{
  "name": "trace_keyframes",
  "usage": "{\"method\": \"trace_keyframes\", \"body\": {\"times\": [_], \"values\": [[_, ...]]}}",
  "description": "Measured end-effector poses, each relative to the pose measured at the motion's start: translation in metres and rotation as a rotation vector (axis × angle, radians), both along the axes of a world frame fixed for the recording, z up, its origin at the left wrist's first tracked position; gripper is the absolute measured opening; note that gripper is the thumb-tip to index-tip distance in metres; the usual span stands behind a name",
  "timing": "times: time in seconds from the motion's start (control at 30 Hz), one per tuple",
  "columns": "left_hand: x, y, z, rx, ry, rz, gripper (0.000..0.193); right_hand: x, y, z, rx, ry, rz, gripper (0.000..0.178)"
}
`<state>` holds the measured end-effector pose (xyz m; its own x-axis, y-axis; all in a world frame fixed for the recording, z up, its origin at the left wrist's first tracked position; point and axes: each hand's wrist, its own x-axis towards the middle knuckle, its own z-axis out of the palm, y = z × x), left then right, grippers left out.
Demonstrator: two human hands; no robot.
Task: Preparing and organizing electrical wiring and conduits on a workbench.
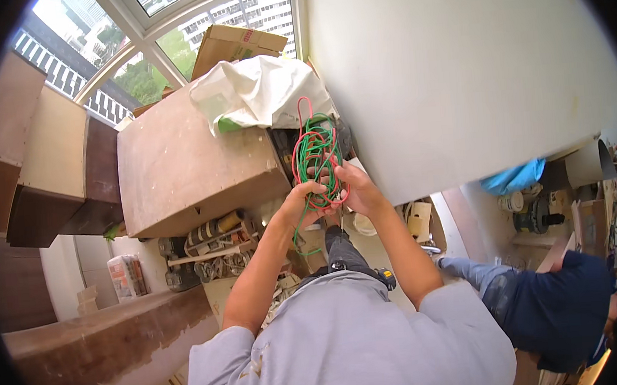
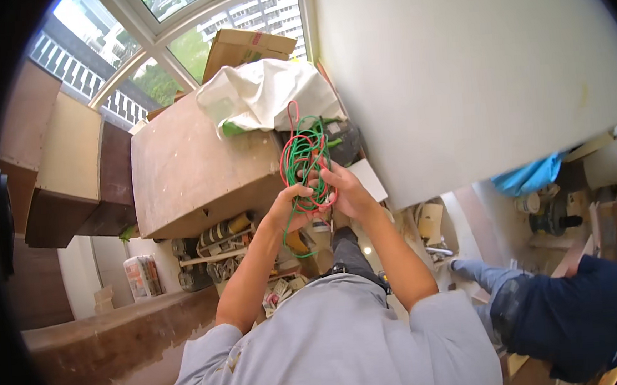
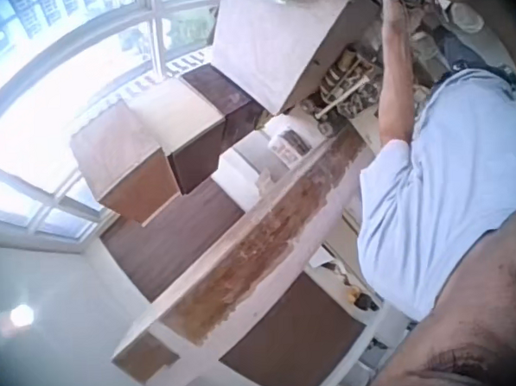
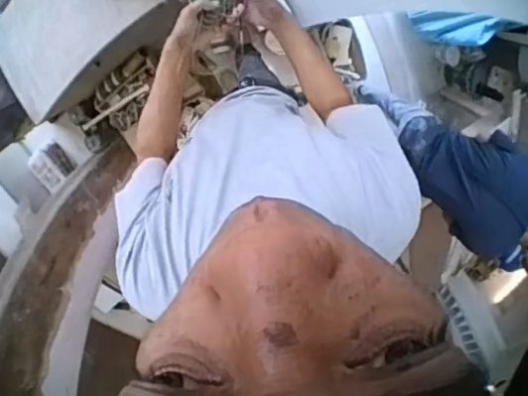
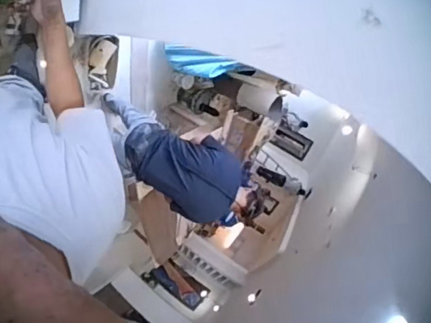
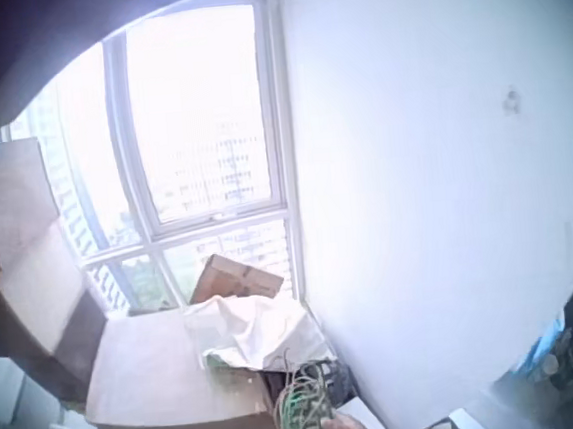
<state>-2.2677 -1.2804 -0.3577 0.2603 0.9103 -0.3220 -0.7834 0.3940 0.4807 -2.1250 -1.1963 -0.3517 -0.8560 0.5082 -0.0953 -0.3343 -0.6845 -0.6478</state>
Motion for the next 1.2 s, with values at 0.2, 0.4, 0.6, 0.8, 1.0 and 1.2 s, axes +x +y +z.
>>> {"method": "trace_keyframes", "body": {"times": [0.2, 0.4, 0.6, 0.8, 1.0, 1.2], "values": [[-0.059, 0.114, -0.008, -0.031, 0.178, -0.244, 0.032, -0.062, 0.131, -0.031, -0.101, -0.013, 0.12, 0.05], [-0.119, 0.246, -0.034, -0.12, 0.331, -0.415, 0.021, -0.127, 0.268, -0.06, -0.02, -0.185, 0.148, 0.039], [-0.148, 0.301, -0.061, 0.119, 1.771, 0.71, 0.044, -0.206, 0.37, -0.071, 0.102, -0.255, -0.207, 0.036], [-0.148, 0.128, -0.14, -0.463, 1.894, 0.325, 0.061, -0.248, 0.508, -0.006, 0.66, -0.197, -0.579, 0.038], [-0.149, 0.073, -0.214, -0.871, 1.836, -0.188, 0.082, -0.338, 0.561, 0.029, 1.23, 0.021, -0.867, 0.035], [-0.149, 0.08, -0.209, -0.702, 1.873, -0.1, 0.068, -0.363, 0.619, -0.188, 1.416, -0.42, -0.997, 0.046]]}}
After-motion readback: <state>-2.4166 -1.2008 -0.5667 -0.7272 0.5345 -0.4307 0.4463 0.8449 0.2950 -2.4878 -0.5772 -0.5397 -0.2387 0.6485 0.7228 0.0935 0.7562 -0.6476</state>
